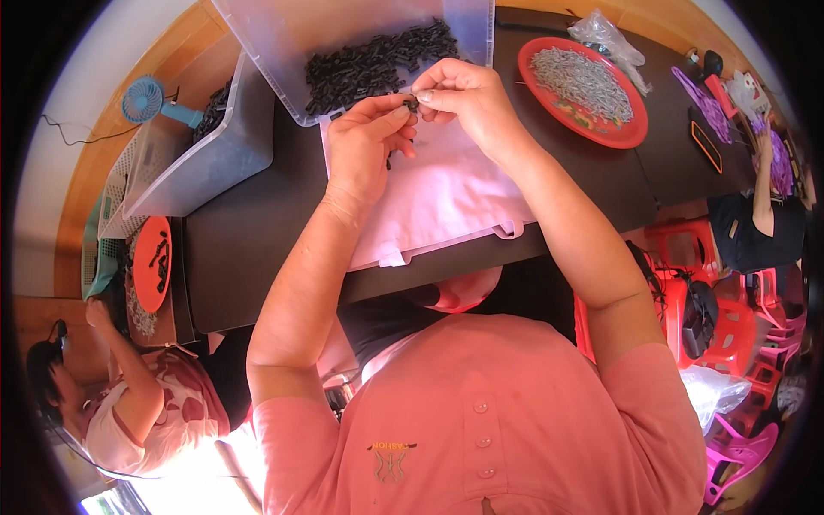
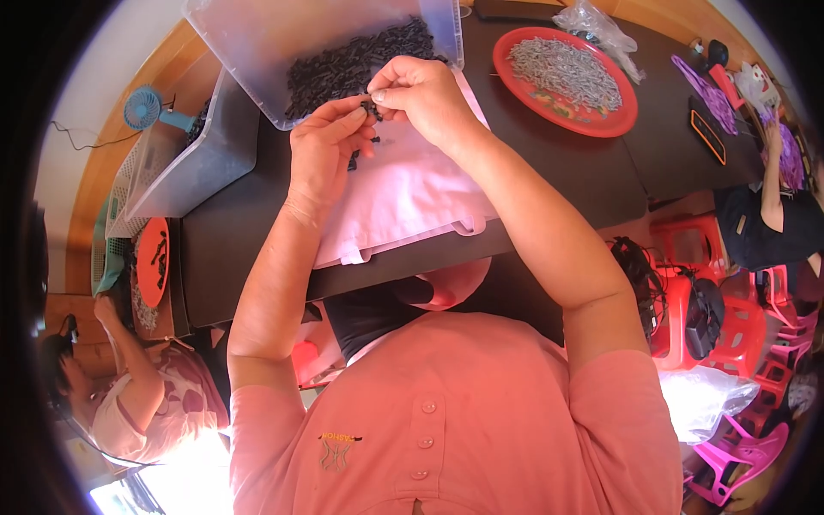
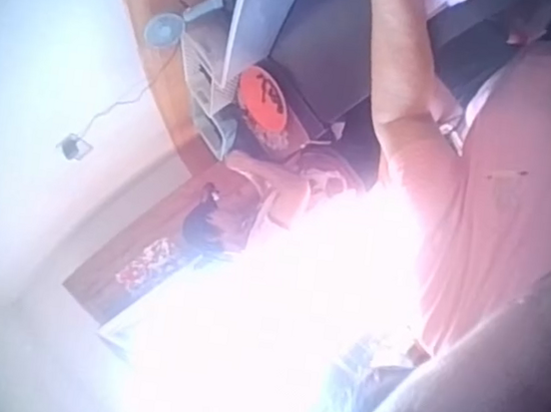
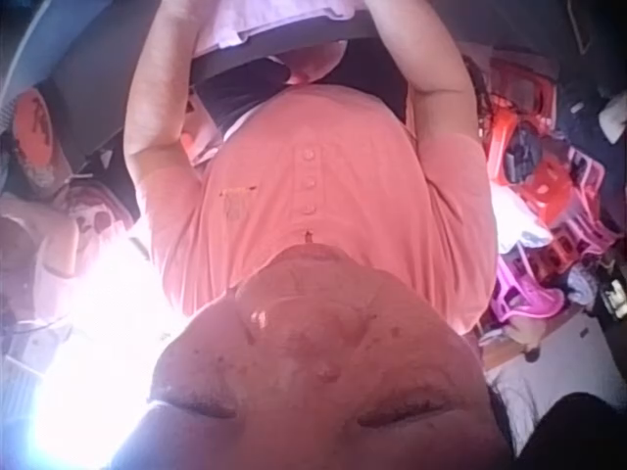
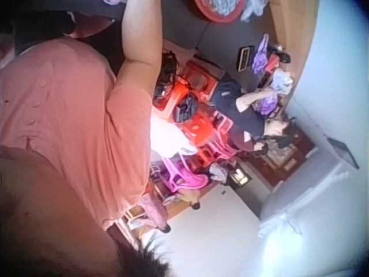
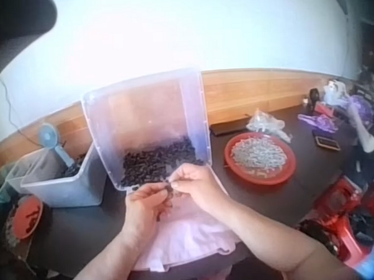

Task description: The person assembles small plastic components by inserting metal pins into black plastic pieces by hand, and pours additional metal pins from a plate onto a cloth.

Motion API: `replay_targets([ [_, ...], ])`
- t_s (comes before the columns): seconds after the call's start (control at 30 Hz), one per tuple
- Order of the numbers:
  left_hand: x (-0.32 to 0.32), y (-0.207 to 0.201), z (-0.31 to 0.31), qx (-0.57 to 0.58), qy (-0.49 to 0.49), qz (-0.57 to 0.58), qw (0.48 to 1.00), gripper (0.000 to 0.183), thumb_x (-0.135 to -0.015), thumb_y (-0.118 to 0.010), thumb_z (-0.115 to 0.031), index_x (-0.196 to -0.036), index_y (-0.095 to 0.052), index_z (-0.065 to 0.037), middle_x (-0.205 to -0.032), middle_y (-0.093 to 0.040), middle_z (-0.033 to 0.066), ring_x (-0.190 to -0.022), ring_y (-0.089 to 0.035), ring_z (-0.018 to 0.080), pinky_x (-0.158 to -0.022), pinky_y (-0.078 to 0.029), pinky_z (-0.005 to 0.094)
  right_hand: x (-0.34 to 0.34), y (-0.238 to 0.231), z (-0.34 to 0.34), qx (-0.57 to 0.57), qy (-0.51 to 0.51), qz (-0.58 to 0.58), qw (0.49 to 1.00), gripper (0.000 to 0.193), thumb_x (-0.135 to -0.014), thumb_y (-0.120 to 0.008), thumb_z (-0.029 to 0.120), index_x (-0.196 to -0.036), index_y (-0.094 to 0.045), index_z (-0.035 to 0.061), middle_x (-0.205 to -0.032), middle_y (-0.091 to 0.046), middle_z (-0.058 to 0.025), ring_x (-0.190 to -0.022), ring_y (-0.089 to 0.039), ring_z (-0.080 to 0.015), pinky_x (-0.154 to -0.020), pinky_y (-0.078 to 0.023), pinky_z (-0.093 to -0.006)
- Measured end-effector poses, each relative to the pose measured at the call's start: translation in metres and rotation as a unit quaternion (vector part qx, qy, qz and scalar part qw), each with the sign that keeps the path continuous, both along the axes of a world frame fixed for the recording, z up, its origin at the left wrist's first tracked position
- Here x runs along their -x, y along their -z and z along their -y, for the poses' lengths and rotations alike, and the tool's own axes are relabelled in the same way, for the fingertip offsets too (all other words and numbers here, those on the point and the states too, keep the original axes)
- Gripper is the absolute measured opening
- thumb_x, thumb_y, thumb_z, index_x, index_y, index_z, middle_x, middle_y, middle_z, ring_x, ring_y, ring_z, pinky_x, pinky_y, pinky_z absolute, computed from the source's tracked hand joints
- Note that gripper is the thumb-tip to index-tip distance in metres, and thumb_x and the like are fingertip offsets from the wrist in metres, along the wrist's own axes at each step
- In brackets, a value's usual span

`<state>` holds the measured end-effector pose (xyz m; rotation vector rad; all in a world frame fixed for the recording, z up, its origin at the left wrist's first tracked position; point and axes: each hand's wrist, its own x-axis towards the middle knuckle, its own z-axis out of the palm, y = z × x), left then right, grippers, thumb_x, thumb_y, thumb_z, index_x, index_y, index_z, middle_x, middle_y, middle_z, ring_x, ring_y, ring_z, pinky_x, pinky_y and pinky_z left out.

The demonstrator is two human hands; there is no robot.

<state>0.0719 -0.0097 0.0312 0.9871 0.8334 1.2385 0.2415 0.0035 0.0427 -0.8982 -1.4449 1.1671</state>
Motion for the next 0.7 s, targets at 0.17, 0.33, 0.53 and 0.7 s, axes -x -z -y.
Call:
replay_targets([
  [0.17,0.0001,0.0006,-0.0017,0.009,0.015,0.004,1.0,0.018,-0.087,-0.063,-0.001,-0.102,-0.062,0.008,-0.085,-0.065,0.0136,-0.069,-0.062,0.0181,-0.055,-0.051,0.0287,0.0031,0.0023,0.0016,-0.018,-0.019,0.002,1.0,0.005,-0.086,-0.059,0.0,-0.09,-0.062,-0.001,-0.076,-0.06,-0.0026,-0.071,-0.056,-0.0093,-0.065,-0.049,-0.0247],
  [0.33,0.0009,-0.0017,-0.0002,-0.026,0.021,-0.068,0.997,0.02,-0.088,-0.061,-0.002,-0.106,-0.062,0.008,-0.089,-0.066,0.0147,-0.072,-0.063,0.0179,-0.057,-0.052,0.029,0.002,0.0023,0.0002,-0.042,-0.015,0.022,0.999,0.005,-0.086,-0.059,-0.001,-0.09,-0.062,-0.0013,-0.075,-0.059,-0.0024,-0.07,-0.056,-0.0091,-0.065,-0.049,-0.025],
  [0.53,-0.0029,-0.0052,0.003,-0.043,0.002,-0.08,0.996,0.015,-0.084,-0.065,-0.001,-0.097,-0.064,0.006,-0.08,-0.065,0.0084,-0.067,-0.06,0.0128,-0.05,-0.049,0.0246,-0.0006,-0.0005,-0.0005,-0.053,0.006,0.033,0.998,0.005,-0.086,-0.06,0.0,-0.09,-0.063,-0.0008,-0.075,-0.06,-0.0024,-0.071,-0.057,-0.0089,-0.066,-0.051,-0.0245],
  [0.7,-0.0009,-0.005,0.0035,-0.049,0.01,-0.108,0.993,0.017,-0.085,-0.065,-0.003,-0.1,-0.065,0.006,-0.085,-0.066,0.0099,-0.071,-0.061,0.0145,-0.057,-0.049,0.0265,-0.0019,-0.0012,0.0003,-0.058,-0.012,0.043,0.997,0.007,-0.086,-0.06,0.001,-0.091,-0.064,0.0004,-0.077,-0.062,-0.002,-0.072,-0.058,-0.0086,-0.067,-0.051,-0.0243],
])
